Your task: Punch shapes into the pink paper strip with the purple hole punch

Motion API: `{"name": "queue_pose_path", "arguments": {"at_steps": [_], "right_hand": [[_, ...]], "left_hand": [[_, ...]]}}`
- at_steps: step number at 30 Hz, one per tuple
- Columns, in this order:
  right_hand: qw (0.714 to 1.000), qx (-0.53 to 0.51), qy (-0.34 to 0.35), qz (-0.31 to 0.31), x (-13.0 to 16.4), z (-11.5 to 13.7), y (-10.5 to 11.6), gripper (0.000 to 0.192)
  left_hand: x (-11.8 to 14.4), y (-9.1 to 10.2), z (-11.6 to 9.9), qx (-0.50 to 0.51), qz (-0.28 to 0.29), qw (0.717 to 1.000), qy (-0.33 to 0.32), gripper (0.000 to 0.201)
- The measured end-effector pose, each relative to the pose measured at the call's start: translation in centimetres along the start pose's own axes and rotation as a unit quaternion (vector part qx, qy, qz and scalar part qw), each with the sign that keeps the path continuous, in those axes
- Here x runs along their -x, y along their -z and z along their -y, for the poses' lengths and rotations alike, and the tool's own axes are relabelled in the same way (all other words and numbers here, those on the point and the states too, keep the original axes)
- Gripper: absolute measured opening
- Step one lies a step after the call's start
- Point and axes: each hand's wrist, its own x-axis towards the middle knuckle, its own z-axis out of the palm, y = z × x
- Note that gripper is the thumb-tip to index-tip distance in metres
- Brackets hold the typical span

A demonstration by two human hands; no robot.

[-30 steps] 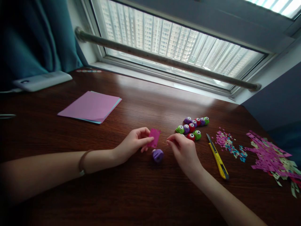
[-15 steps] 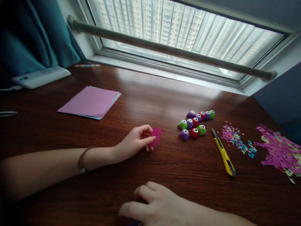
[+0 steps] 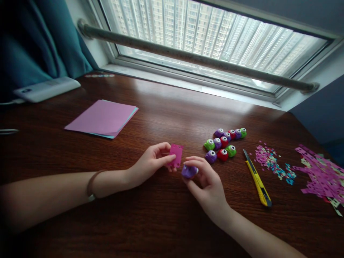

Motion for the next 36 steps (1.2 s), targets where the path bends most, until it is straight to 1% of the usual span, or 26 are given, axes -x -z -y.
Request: {"name": "queue_pose_path", "arguments": {"at_steps": [2,5,9,11,15,22,25,28,30,33,36], "right_hand": [[1.000,0.016,-0.005,-0.012,-0.51,-0.33,0.28,0.029],[0.999,0.050,-0.007,0.007,-0.74,-0.32,0.46,0.030],[0.999,-0.014,-0.051,-0.003,-0.51,-0.54,0.28,0.041],[0.997,-0.032,-0.065,-0.009,-0.41,-0.76,0.18,0.040],[0.998,-0.034,-0.051,-0.002,-0.41,-1.08,0.13,0.036],[0.999,-0.044,-0.005,0.014,-0.59,-1.16,0.00,0.031],[1.000,-0.007,-0.003,0.009,-0.37,-1.16,0.11,0.029],[0.999,0.007,-0.021,-0.025,-0.16,-1.15,0.25,0.040],[0.999,0.022,-0.020,-0.036,-0.15,-1.04,0.33,0.041],[0.994,0.105,0.029,-0.024,-0.33,-0.73,0.44,0.033],[0.980,0.177,0.089,-0.020,-0.52,-0.35,0.46,0.030]], "left_hand": [[-0.02,0.01,-0.19,0.004,-0.002,1.000,0.009,0.014],[0.04,-0.01,-0.25,0.003,0.008,1.000,0.020,0.017],[0.23,-0.04,0.03,-0.019,0.034,0.999,0.025,0.018],[0.28,-0.04,0.16,-0.032,0.044,0.998,0.032,0.019],[0.22,-0.10,0.29,-0.036,0.054,0.997,0.043,0.019],[0.28,-0.20,0.39,-0.034,0.043,0.997,0.051,0.021],[0.32,-0.08,0.32,-0.040,0.035,0.997,0.049,0.020],[0.37,-0.07,0.17,-0.048,0.025,0.997,0.047,0.018],[0.45,-0.16,0.08,-0.053,0.020,0.997,0.047,0.017],[0.63,-0.34,0.03,-0.060,0.022,0.997,0.049,0.018],[0.75,-0.45,0.22,-0.073,0.030,0.996,0.043,0.020]]}}
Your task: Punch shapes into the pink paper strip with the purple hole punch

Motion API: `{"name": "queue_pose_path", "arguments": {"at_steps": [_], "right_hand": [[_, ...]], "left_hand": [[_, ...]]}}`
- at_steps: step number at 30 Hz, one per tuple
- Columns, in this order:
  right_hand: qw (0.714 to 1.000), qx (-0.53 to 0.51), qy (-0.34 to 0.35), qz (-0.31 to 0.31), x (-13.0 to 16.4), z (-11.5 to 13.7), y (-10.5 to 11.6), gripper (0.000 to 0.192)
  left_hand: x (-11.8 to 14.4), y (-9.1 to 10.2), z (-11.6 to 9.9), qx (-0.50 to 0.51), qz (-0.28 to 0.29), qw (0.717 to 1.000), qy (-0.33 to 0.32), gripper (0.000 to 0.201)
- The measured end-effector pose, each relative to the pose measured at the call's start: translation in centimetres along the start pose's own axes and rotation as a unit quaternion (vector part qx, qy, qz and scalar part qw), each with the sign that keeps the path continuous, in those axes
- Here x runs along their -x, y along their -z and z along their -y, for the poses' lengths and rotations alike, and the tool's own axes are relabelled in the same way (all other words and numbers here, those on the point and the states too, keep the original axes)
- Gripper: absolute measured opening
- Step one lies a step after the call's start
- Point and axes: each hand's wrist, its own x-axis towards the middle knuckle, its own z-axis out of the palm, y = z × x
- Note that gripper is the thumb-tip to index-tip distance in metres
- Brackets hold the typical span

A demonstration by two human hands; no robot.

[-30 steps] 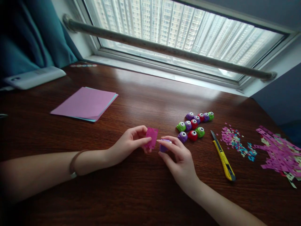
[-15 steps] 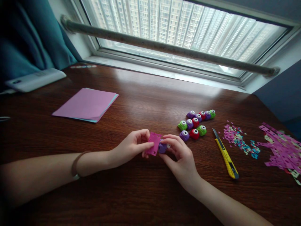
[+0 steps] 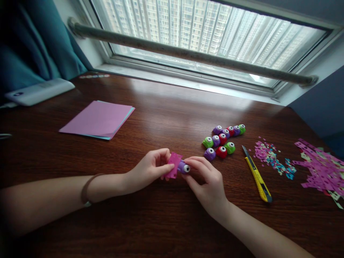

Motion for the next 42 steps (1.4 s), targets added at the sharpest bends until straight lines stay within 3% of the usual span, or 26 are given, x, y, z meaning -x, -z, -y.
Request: {"name": "queue_pose_path", "arguments": {"at_steps": [5,10,13,18,24,42], "right_hand": [[0.999,0.031,0.036,0.001,-0.1,0.4,0.0,0.030],[0.999,0.025,0.019,0.013,-0.2,0.2,-0.2,0.029],[0.999,0.027,0.007,0.020,-0.2,-0.1,-0.3,0.028],[0.999,0.044,0.006,0.023,-0.1,-0.3,-0.2,0.031],[0.999,0.036,0.005,0.038,0.0,-0.2,-0.1,0.031],[0.997,0.049,0.017,0.064,0.1,0.1,0.0,0.033]], "left_hand": [[0.0,0.0,0.4,-0.137,-0.022,0.990,-0.040,0.018],[0.3,0.0,-0.3,-0.325,-0.055,0.937,-0.119,0.019],[0.6,0.0,-0.6,-0.388,-0.046,0.911,-0.128,0.019],[0.5,0.2,-0.7,-0.421,-0.031,0.900,-0.107,0.018],[0.3,0.2,-0.8,-0.398,-0.041,0.913,-0.083,0.015],[0.9,-0.3,-0.4,-0.442,-0.043,0.890,-0.103,0.012]]}}
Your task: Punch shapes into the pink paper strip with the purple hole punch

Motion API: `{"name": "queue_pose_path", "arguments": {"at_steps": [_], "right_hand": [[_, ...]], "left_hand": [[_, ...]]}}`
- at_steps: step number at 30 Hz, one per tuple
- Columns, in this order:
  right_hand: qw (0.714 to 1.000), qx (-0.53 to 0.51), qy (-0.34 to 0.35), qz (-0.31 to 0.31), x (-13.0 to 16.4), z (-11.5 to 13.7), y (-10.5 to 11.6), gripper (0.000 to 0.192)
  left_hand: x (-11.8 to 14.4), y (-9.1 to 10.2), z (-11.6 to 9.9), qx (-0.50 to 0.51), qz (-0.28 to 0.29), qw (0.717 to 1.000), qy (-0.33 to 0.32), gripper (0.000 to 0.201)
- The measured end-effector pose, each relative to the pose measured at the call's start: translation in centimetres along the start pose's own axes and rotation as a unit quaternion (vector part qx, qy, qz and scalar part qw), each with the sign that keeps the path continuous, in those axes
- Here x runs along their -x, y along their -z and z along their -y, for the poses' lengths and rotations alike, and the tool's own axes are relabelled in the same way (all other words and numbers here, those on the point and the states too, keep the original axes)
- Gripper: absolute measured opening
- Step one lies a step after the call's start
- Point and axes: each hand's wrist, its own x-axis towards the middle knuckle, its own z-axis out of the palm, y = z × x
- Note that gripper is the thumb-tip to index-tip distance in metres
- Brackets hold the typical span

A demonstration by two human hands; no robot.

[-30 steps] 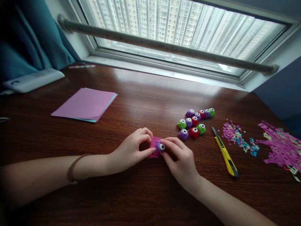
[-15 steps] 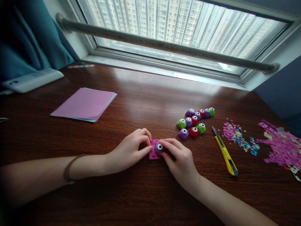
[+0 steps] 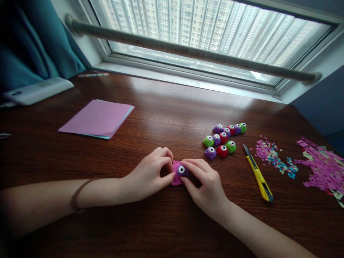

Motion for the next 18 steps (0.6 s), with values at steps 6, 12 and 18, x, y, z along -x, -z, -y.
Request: {"name": "queue_pose_path", "arguments": {"at_steps": [6,12,18], "right_hand": [[1.000,-0.011,-0.019,0.001,-0.23,0.32,0.08,0.030],[0.999,-0.028,-0.029,0.006,-0.39,0.27,0.19,0.030],[0.999,-0.027,-0.028,0.012,-0.28,0.15,0.08,0.030]], "left_hand": [[0.20,0.05,0.03,0.035,-0.001,0.999,0.024,0.013],[0.29,-0.26,0.08,0.045,-0.018,0.998,0.028,0.014],[0.38,-0.63,0.10,0.032,-0.022,0.999,0.020,0.015]]}}
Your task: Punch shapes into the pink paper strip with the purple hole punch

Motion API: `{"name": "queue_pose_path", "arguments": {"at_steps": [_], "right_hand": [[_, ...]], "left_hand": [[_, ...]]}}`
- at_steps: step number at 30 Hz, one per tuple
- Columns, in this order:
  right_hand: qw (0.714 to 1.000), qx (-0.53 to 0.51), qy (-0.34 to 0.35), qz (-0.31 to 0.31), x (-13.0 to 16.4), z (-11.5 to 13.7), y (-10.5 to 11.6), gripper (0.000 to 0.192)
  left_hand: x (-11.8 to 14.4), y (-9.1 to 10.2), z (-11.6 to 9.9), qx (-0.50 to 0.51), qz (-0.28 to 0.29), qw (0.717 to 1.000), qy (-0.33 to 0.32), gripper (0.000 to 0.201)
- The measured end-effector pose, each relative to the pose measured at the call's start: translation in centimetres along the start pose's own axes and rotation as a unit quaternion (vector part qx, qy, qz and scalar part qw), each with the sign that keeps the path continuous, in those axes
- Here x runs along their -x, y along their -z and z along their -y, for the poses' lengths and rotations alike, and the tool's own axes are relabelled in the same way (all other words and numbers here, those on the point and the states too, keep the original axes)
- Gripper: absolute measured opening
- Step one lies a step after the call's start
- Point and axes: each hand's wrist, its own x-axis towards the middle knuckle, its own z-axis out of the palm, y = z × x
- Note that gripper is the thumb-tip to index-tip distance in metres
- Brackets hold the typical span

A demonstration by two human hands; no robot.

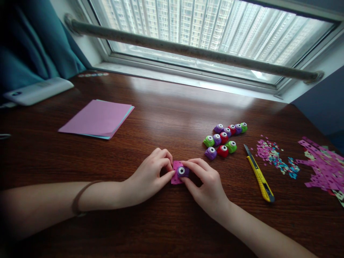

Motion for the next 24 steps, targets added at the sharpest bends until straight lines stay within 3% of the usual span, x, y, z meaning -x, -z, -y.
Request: {"name": "queue_pose_path", "arguments": {"at_steps": [11,15,19,24], "right_hand": [[1.000,0.013,0.005,-0.002,0.1,-0.3,0.0,0.028],[0.999,0.045,0.030,-0.009,0.4,-0.4,0.0,0.034],[0.983,0.151,0.102,-0.037,0.7,0.2,0.2,0.035],[0.963,0.221,0.154,-0.007,0.9,0.9,0.4,0.030]], "left_hand": [[-0.1,0.3,-0.4,-0.091,0.028,0.995,-0.022,0.010],[0.2,-0.1,-0.2,-0.061,-0.029,0.997,-0.027,0.028],[0.8,0.0,0.0,-0.137,-0.092,0.976,-0.144,0.051],[1.0,0.5,-0.2,-0.262,-0.064,0.925,-0.268,0.040]]}}
